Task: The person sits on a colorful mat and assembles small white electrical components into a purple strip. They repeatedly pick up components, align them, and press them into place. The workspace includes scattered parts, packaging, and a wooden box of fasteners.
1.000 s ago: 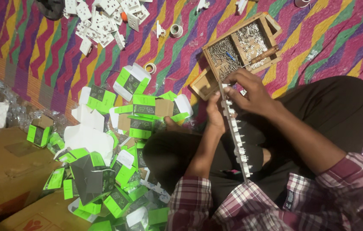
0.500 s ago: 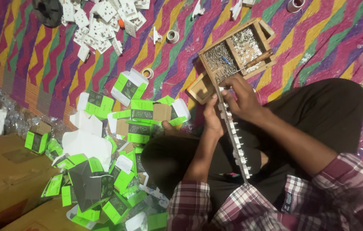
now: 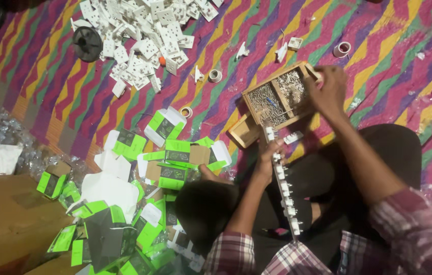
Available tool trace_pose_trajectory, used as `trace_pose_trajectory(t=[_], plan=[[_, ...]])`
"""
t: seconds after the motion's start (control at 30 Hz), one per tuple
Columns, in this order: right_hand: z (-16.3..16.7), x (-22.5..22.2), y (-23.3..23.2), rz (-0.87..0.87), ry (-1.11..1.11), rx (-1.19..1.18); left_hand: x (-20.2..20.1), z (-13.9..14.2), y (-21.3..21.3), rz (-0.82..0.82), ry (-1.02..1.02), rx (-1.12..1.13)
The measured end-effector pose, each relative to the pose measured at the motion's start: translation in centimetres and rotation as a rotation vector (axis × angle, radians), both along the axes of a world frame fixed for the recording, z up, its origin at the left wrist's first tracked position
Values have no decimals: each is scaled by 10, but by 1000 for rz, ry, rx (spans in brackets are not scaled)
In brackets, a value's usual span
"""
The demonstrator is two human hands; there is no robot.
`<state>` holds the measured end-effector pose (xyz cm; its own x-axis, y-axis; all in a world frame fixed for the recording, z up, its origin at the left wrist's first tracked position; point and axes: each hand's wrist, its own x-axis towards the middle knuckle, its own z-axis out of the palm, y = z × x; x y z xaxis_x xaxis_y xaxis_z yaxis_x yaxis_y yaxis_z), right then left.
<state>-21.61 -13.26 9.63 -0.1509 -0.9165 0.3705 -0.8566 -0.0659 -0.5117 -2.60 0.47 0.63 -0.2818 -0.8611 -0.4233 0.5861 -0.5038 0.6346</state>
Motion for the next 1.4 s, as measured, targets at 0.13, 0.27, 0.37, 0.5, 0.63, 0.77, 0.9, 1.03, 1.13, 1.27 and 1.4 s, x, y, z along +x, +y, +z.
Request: trace_pose_trajectory(t=[0.13,0.27,0.37,0.5,0.63,0.77,0.9,1.03,1.13,1.27,1.4], plan=[[2,-7,-9,-181,-652,659,2,6,-5,35,57,52],[4,7,-4,-140,-974,669,1,28,-12,70,38,10],[9,8,-2,-122,-1006,649,1,35,-13,65,-29,15],[15,-12,-8,-118,-946,681,2,30,-13,98,60,25],[24,-73,-21,-207,-890,615,8,32,-16,182,-4,10],[19,-162,0,-248,-923,439,21,54,-29,378,-287,-48],[-7,-230,62,-134,-976,327,40,89,-49,499,-479,-258],[-36,-260,115,-305,-1089,379,49,118,-92,347,-669,-405],[-49,-270,148,-347,-1097,389,40,130,-128,136,-984,-557],[-68,-274,175,-389,-996,437,11,128,-169,-337,-1622,-751],[-82,-279,199,-434,-819,474,-28,104,-174,-560,-1757,-871]])
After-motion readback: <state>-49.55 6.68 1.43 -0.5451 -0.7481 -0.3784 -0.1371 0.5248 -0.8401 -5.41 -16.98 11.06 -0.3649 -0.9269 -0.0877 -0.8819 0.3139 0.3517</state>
